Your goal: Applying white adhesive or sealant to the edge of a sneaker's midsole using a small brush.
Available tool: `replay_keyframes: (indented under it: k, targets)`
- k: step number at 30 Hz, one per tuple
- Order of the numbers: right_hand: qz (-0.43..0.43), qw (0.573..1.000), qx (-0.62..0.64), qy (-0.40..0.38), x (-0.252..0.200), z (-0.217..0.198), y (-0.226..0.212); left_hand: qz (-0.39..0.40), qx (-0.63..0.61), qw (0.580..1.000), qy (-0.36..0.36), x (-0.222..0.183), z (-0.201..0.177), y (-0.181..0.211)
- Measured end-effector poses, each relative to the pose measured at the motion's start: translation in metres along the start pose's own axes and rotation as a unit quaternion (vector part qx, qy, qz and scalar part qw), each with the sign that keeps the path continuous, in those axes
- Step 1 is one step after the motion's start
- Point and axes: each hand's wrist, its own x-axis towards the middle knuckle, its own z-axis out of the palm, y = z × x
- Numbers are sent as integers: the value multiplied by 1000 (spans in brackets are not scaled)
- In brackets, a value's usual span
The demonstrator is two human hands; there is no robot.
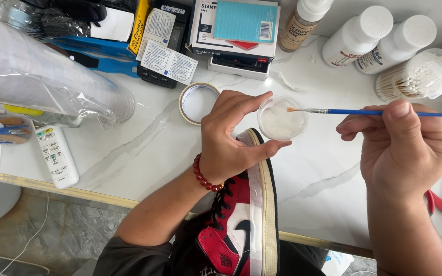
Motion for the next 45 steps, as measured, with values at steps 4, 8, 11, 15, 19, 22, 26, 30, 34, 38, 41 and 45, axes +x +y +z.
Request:
replay_keyframes:
  k: [4,8,11,15,19,22,26,30,34,38,41,45]
  targets:
    - [66,996,45,28,-2,-7,0,-13,-34,999,-32,6,-3,-16]
    - [172,971,164,29,-25,-22,27,-118,-15,985,-125,7,-8,-43]
    - [263,942,206,23,-38,-17,51,-171,-2,974,-150,-2,1,-61]
    - [330,915,228,-46,-41,-18,70,-200,16,962,-187,2,1,-63]
    - [340,899,231,-151,-29,-14,66,-107,73,975,-181,-6,2,-77]
    - [338,896,164,-235,-19,-8,62,-93,107,971,-192,-6,2,-79]
    - [328,890,37,-315,-11,1,56,-128,157,950,-239,-6,1,-80]
    - [262,880,-88,-386,-5,7,51,-99,163,954,-232,-4,-1,-78]
    - [231,885,-111,-389,1,10,43,-108,155,954,-233,-3,-2,-74]
    - [144,903,-132,-383,8,9,36,-91,141,962,-213,-1,-3,-70]
    - [125,910,-155,-362,10,7,33,-117,148,955,-227,0,-4,-67]
    - [101,936,-111,-317,9,5,27,-126,152,953,-231,1,-4,-67]
